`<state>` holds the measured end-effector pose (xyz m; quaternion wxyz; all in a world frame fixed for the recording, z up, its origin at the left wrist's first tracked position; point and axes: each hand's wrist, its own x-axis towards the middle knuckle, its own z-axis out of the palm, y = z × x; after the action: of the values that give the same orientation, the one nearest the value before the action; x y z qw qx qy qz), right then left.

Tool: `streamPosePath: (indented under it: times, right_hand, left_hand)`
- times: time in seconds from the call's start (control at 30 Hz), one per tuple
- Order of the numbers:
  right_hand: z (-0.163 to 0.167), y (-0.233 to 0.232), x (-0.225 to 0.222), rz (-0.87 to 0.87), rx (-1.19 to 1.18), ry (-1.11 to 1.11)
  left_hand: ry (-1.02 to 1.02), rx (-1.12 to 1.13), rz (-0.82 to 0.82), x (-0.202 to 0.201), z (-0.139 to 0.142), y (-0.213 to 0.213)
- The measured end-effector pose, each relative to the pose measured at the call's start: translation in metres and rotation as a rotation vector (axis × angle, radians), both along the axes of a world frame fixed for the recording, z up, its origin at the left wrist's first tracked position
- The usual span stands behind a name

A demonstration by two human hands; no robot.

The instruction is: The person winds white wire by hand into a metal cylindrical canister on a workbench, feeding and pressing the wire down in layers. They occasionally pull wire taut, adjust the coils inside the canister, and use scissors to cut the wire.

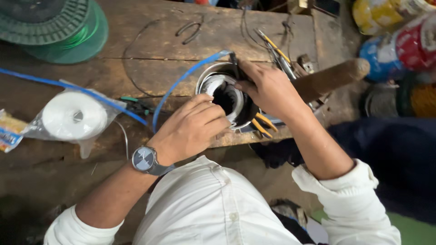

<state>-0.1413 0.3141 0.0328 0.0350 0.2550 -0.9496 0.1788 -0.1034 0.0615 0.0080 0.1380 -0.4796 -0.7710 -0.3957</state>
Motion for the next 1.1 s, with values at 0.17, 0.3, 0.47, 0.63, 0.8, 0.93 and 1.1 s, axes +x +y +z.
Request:
streamPosePath:
  times: [0.17,0.3,0.47,0.63,0.8,0.93,1.1]
  right_hand:
    - [-0.003,0.003,0.003,-0.056,-0.020,-0.064]
    - [0.000,0.002,0.000,-0.069,0.057,-0.059]
    - [0.002,-0.001,-0.005,-0.124,0.108,-0.135]
    - [-0.003,0.002,-0.005,-0.068,0.026,-0.066]
    - [-0.012,0.010,-0.015,0.014,-0.031,-0.064]
    - [-0.017,0.014,-0.023,0.007,0.012,-0.070]
    - [-0.019,0.018,-0.021,0.027,-0.041,-0.050]
  left_hand:
    - [0.089,0.006,0.329,-0.011,0.025,0.010]
    - [-0.015,0.101,0.445,-0.037,0.038,0.022]
    - [-0.046,-0.404,0.554,-0.021,0.033,0.014]
    - [0.014,-0.753,0.560,0.005,0.033,0.014]
    - [-0.083,-0.849,0.598,0.018,0.039,0.057]
    - [-0.148,-0.900,0.594,0.004,0.035,0.074]
    - [-0.128,-0.839,0.714,-0.001,0.030,0.071]
